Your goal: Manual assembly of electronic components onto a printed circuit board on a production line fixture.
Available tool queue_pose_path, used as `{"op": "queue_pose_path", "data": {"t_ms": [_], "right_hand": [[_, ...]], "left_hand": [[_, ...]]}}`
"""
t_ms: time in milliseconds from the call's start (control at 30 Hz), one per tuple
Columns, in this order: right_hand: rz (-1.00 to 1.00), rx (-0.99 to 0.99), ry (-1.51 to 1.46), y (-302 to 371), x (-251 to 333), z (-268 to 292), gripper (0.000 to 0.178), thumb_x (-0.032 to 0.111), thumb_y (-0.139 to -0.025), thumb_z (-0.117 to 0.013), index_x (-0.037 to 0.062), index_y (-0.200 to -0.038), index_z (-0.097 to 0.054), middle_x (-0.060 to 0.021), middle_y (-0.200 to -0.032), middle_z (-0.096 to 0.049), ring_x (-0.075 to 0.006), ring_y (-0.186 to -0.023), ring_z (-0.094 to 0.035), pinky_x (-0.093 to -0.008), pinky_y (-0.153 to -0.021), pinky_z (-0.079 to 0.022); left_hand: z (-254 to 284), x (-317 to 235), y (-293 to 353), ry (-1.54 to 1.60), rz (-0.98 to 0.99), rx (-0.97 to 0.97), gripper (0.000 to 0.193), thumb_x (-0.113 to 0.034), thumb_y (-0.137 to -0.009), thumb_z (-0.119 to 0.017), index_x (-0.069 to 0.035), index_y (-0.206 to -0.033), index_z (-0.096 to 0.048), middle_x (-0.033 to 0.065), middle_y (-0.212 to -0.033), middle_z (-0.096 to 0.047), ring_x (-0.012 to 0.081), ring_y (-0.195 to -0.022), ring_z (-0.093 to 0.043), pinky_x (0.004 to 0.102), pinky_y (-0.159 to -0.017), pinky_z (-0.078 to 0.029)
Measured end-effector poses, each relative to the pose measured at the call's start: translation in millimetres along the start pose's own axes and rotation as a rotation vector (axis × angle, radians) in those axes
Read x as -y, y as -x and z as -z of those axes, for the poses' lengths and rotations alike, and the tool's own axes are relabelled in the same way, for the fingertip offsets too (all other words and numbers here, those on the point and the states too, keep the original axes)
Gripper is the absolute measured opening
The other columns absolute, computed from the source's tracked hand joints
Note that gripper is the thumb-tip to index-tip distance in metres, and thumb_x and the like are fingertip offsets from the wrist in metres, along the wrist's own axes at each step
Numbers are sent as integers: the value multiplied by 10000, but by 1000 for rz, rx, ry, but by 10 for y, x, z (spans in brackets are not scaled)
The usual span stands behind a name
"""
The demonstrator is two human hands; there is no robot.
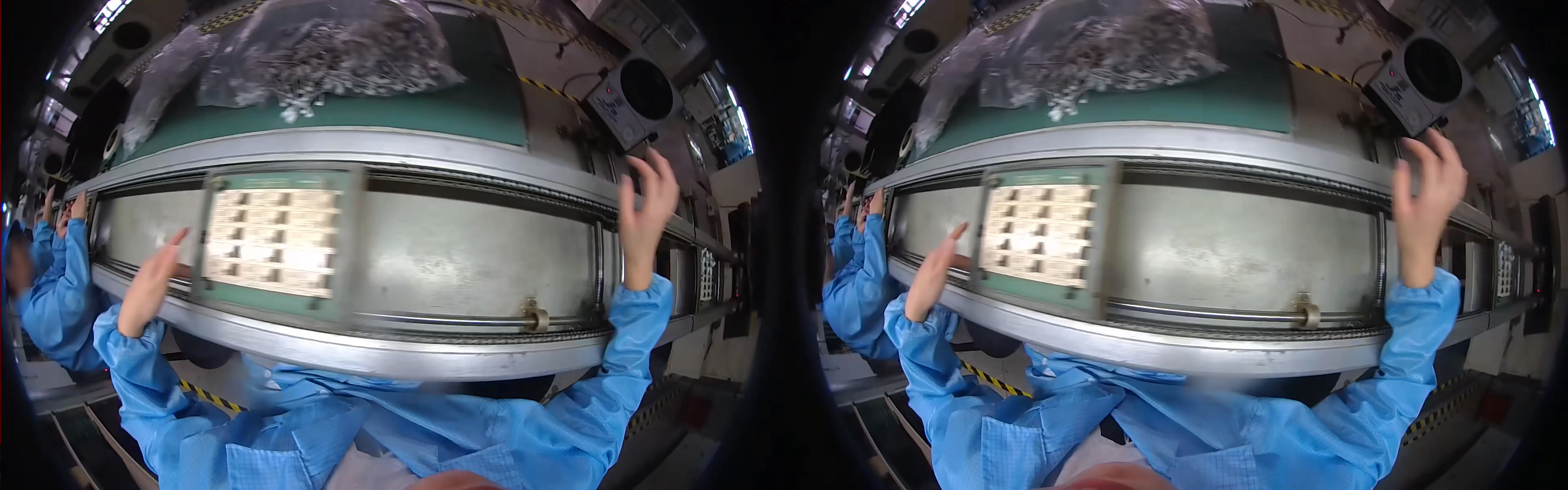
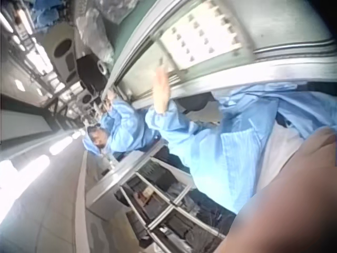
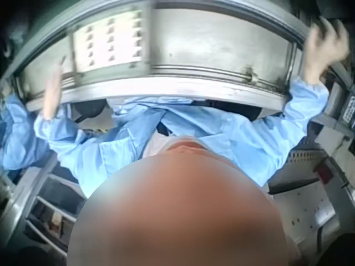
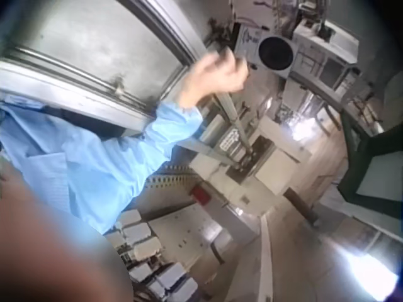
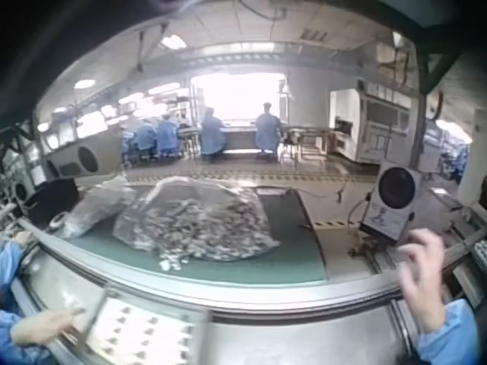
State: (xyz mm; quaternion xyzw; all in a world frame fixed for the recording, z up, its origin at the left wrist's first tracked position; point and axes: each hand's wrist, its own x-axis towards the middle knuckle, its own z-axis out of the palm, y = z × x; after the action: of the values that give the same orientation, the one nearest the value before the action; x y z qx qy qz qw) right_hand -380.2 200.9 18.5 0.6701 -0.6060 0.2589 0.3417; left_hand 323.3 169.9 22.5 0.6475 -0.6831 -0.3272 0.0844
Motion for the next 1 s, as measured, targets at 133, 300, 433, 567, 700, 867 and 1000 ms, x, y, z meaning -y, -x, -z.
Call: {"op": "queue_pose_path", "data": {"t_ms": [133, 300, 433, 567, 700, 867, 1000], "right_hand": [[134, 189, -449, -608, 1354, -393, 139, 67, -873, -670, 57, -1010, -691, -114, -1149, -689, -331, -1102, -636, -428, -971, -472], [330, 240, -545, -1187, 2868, -1044, 209, 83, -889, -655, 66, -1097, -671, -112, -1001, -667, -348, -988, -648, -468, -847, -506], [238, 400, -545, -1423, 3375, -1494, 231, 96, -908, -632, 78, -1136, -661, -141, -1031, -644, -386, -983, -646, -483, -832, -543], [187, 432, -581, -1454, 3378, -1691, 167, 92, -891, -640, 60, -1054, -655, -137, -1000, -657, -359, -971, -665, -474, -838, -548], [227, 479, -708, -1463, 3302, -1731, 166, 119, -901, -673, 49, -1050, -644, -147, -1023, -639, -377, -962, -647, -470, -832, -538], [8, 518, -901, -1610, 3209, -1624, 225, 164, -933, -708, 32, -1102, -641, -116, -911, -693, -241, -847, -697, -372, -739, -540], [-512, 465, -1421, -1783, 2923, -1491, 273, 207, -1000, -651, 11, -1190, -656, -87, -944, -732, -144, -861, -696, -302, -811, -571]], "left_hand": [[50, -665, -475, -539, -459, -74, 412, -277, -952, -672, -82, -1314, -649, 145, -943, -748, 339, -891, -695, 433, -858, -525], [17, -1158, -1686, -410, -828, -265, 245, -227, -894, -697, -84, -1093, -712, 125, -996, -716, 332, -949, -700, 453, -803, -556], [-284, -1353, -2206, -495, -873, -301, 288, -247, -869, -690, -91, -1109, -724, 130, -1039, -704, 347, -979, -703, 463, -833, -581], [-281, -1315, -2436, -522, -912, -200, 319, -281, -869, -684, -73, -1109, -718, 142, -1070, -697, 350, -980, -705, 467, -837, -580], [-180, -1241, -2500, -522, -998, -108, 313, -285, -871, -675, -67, -1093, -707, 152, -1049, -698, 356, -967, -706, 481, -831, -577], [-445, -1278, -2505, -411, -840, -275, 291, -276, -865, -664, -63, -1061, -698, 163, -1028, -708, 380, -948, -701, 498, -802, -569], [-264, -1260, -2644, -387, -808, -121, 216, -215, -843, -649, -70, -987, -719, 175, -982, -723, 388, -953, -694, 500, -804, -561]]}}
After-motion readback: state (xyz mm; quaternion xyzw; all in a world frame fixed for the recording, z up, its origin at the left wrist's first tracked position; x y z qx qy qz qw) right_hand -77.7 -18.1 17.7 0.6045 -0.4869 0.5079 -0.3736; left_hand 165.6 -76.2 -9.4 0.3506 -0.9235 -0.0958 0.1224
